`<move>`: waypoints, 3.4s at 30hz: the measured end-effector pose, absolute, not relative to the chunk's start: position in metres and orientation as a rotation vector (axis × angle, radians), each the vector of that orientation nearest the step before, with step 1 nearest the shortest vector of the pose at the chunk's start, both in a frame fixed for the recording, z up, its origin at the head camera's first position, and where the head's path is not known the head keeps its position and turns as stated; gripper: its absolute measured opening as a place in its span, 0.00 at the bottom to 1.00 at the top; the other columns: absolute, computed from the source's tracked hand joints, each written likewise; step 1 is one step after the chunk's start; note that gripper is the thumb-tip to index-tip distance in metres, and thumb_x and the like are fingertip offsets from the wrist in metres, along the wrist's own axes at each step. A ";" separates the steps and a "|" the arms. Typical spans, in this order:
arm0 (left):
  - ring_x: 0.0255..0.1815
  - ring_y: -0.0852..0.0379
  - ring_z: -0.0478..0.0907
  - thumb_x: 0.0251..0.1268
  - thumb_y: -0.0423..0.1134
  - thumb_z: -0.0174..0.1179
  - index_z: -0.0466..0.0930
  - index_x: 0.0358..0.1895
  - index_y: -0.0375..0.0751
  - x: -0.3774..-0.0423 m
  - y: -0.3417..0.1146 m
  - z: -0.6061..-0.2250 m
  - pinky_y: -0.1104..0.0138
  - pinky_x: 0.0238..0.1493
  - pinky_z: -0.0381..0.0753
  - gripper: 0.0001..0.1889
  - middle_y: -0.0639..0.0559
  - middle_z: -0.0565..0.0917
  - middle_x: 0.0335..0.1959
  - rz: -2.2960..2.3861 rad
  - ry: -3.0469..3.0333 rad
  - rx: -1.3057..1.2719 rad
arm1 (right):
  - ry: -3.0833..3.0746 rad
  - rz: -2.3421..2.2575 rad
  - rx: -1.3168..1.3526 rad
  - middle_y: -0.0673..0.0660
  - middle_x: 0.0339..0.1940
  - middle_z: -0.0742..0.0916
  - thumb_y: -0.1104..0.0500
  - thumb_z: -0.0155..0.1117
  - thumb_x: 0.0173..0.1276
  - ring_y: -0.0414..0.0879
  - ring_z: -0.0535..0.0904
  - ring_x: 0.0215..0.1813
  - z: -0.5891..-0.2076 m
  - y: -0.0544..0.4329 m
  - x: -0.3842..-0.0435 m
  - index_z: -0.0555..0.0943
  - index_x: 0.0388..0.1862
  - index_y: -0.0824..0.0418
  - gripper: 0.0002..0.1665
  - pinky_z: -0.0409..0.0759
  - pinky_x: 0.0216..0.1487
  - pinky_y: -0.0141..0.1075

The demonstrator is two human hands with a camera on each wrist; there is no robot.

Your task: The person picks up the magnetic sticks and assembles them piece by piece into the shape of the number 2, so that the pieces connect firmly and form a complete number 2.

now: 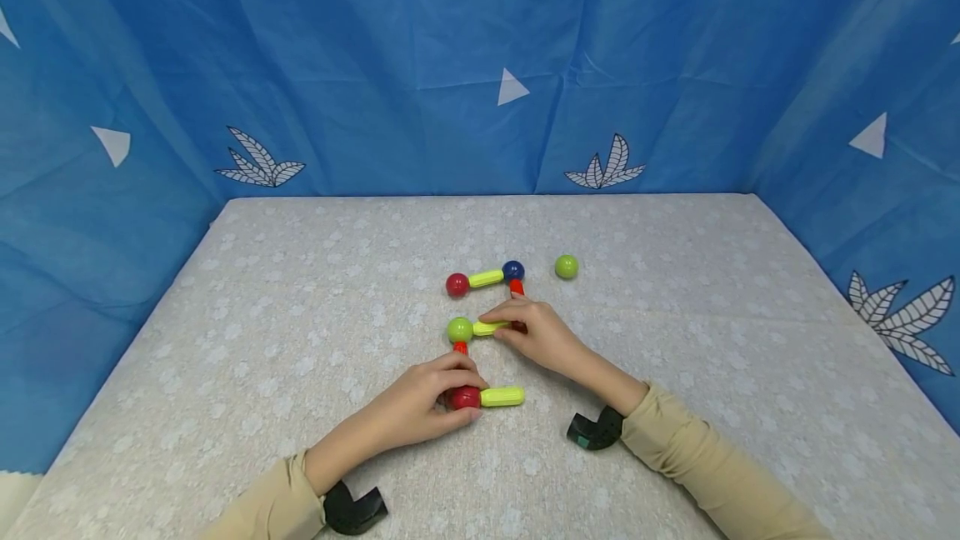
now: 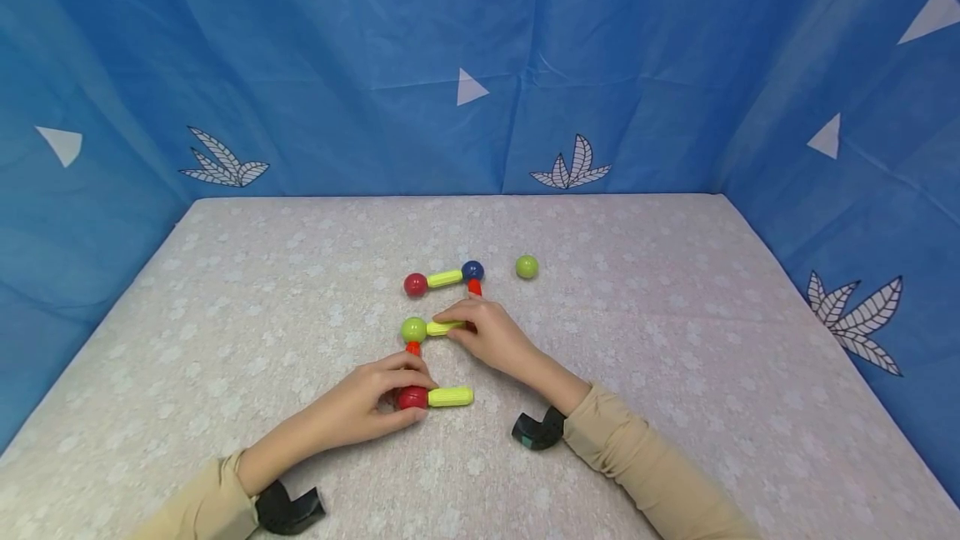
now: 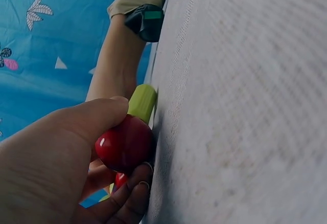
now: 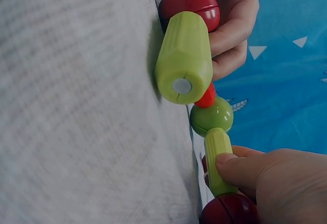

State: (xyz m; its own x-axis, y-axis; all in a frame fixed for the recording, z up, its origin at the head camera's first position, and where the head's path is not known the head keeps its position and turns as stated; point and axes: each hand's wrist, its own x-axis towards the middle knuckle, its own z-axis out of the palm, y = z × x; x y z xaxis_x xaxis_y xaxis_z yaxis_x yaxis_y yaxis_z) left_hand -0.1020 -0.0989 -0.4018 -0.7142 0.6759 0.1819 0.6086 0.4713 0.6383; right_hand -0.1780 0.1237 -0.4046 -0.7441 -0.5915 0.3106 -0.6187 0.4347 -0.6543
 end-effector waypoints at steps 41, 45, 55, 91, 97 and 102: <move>0.47 0.61 0.74 0.51 0.41 0.71 0.84 0.45 0.49 -0.103 -0.103 -0.410 0.71 0.35 0.74 0.15 0.55 0.77 0.50 1.295 2.645 1.153 | -2.986 0.850 0.666 0.66 0.50 0.80 0.64 0.63 0.65 0.56 0.75 0.44 -0.383 0.207 -0.249 0.74 0.60 0.69 0.24 0.73 0.47 0.48; 0.45 0.62 0.73 0.52 0.40 0.71 0.84 0.44 0.49 -0.103 -0.102 -0.410 0.71 0.33 0.73 0.15 0.55 0.77 0.50 1.307 2.629 1.148 | -2.968 0.897 0.637 0.65 0.48 0.81 0.64 0.63 0.65 0.55 0.75 0.42 -0.385 0.205 -0.247 0.75 0.57 0.69 0.22 0.73 0.45 0.47; 0.47 0.62 0.75 0.50 0.41 0.70 0.84 0.42 0.51 -0.095 -0.093 -0.405 0.65 0.44 0.75 0.13 0.58 0.76 0.49 1.154 2.768 1.007 | -2.936 0.998 0.631 0.65 0.52 0.80 0.66 0.64 0.63 0.55 0.77 0.43 -0.384 0.210 -0.221 0.76 0.57 0.68 0.23 0.76 0.43 0.46; 0.42 0.62 0.76 0.48 0.37 0.73 0.83 0.39 0.48 -0.092 -0.087 -0.412 0.71 0.35 0.77 0.13 0.52 0.77 0.50 1.448 2.742 0.896 | -2.840 1.889 0.943 0.56 0.41 0.82 0.64 0.69 0.59 0.48 0.79 0.40 -0.389 0.180 -0.117 0.75 0.50 0.65 0.20 0.79 0.37 0.36; 0.41 0.62 0.76 0.48 0.36 0.73 0.83 0.38 0.48 -0.092 -0.086 -0.411 0.72 0.34 0.77 0.13 0.53 0.77 0.50 1.451 2.745 0.882 | -2.836 1.884 0.961 0.56 0.41 0.82 0.64 0.69 0.59 0.47 0.80 0.39 -0.393 0.181 -0.118 0.76 0.50 0.64 0.20 0.79 0.36 0.36; 0.40 0.62 0.76 0.47 0.36 0.72 0.83 0.38 0.48 -0.091 -0.085 -0.411 0.72 0.34 0.77 0.13 0.52 0.77 0.50 1.445 2.753 0.875 | -2.850 1.804 0.960 0.53 0.38 0.82 0.62 0.70 0.58 0.46 0.78 0.36 -0.393 0.181 -0.117 0.77 0.49 0.62 0.20 0.76 0.31 0.33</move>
State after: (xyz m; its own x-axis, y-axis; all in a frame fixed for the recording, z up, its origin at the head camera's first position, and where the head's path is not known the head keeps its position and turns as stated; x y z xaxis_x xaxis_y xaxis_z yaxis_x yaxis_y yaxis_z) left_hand -0.0912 -0.0850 -0.4108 -0.8495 0.4215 0.3172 0.5004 0.4538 0.7373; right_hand -0.1174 0.1807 -0.3928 -0.7892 -0.6139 -0.0176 -0.2466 0.3431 -0.9063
